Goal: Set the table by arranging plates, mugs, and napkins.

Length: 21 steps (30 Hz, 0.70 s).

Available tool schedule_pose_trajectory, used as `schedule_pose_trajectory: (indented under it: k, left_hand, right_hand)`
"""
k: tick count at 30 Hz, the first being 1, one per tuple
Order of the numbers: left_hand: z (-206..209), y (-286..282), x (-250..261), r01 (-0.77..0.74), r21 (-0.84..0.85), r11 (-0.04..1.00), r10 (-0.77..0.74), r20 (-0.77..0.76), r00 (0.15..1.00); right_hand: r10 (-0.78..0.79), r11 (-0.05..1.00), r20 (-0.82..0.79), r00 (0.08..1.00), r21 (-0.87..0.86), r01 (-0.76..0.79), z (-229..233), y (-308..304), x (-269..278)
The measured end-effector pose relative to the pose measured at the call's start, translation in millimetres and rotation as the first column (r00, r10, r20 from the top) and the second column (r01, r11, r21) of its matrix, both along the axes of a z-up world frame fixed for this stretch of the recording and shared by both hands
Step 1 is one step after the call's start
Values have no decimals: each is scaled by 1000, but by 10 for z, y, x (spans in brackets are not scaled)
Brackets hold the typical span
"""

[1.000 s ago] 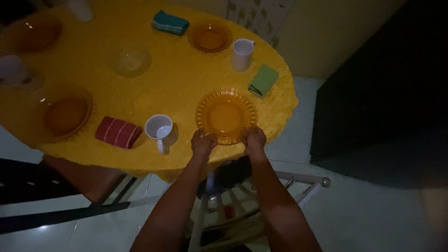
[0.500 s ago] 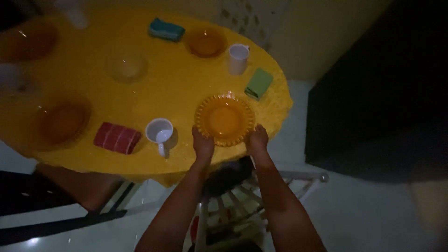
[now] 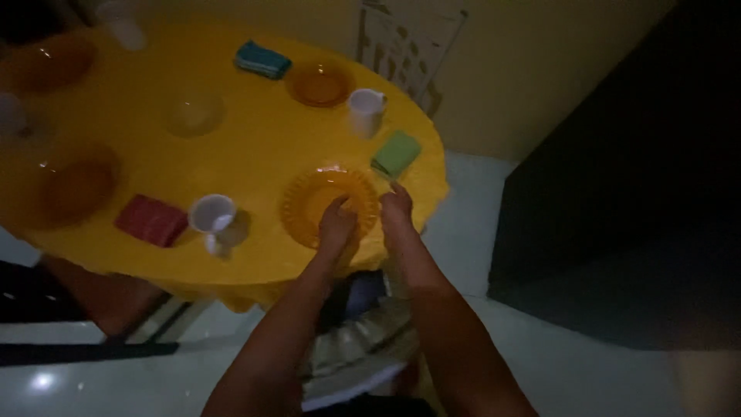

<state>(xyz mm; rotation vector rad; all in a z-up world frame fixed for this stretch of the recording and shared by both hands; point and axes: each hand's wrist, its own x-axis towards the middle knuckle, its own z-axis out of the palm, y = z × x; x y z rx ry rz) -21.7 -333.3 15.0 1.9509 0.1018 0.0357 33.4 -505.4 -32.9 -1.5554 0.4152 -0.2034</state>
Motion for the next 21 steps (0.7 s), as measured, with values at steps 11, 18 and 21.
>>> schedule_pose_trajectory:
  k: [11,18,21]
  left_hand:
    - [-713,-903,278,9,-35,999,-5,129,992]
    - [-91,-1217,142,-12,-278,961,-37,-169,985]
    - [-919,-1403,413,12,-533,846,-51,-58,997]
  right_hand:
    - [268,934,-253,930,305,-186,941,-760,-461]
    - [378,874,-188,907,396,-282,558,-1074,-421]
    - [370,872,-242,897,424,-245,619,-1134,-409]
